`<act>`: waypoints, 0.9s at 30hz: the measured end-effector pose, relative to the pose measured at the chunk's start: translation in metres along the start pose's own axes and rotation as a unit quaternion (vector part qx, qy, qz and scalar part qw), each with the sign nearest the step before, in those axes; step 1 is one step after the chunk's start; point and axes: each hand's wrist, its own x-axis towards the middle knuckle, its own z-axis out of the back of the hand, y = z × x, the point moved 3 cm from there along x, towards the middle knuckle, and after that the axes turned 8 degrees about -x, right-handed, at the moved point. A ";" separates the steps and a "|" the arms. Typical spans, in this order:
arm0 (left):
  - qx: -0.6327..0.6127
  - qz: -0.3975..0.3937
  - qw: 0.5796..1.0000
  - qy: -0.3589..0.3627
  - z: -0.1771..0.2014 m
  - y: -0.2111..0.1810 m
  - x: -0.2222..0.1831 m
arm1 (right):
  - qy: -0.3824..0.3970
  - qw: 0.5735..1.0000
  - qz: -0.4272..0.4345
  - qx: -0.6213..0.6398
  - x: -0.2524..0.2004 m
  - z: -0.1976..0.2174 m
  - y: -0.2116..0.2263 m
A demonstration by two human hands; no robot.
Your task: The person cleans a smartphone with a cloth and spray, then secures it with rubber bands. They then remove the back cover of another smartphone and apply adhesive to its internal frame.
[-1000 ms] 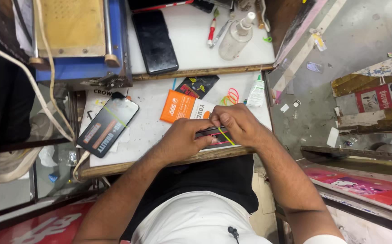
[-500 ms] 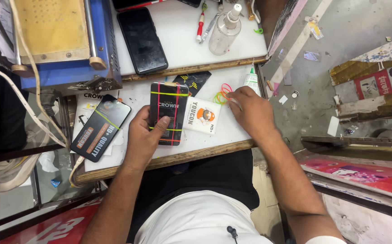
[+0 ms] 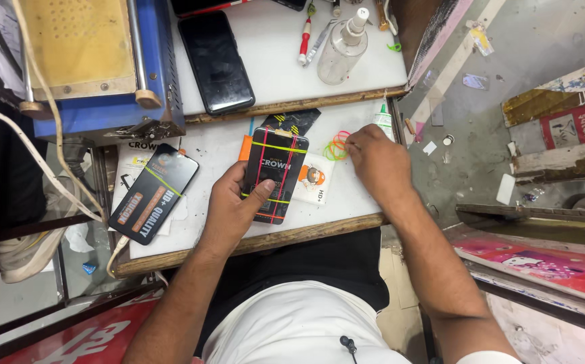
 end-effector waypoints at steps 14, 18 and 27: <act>-0.301 0.139 0.915 0.229 -0.036 0.019 0.007 | 0.232 0.798 -0.075 0.551 -0.038 -0.021 0.029; -0.308 0.166 0.895 0.275 -0.031 0.012 0.002 | 0.119 0.874 0.128 0.453 -0.035 -0.002 0.032; 0.014 0.130 0.968 0.214 -0.015 -0.002 0.004 | 0.146 0.925 0.266 0.227 -0.081 0.065 -0.012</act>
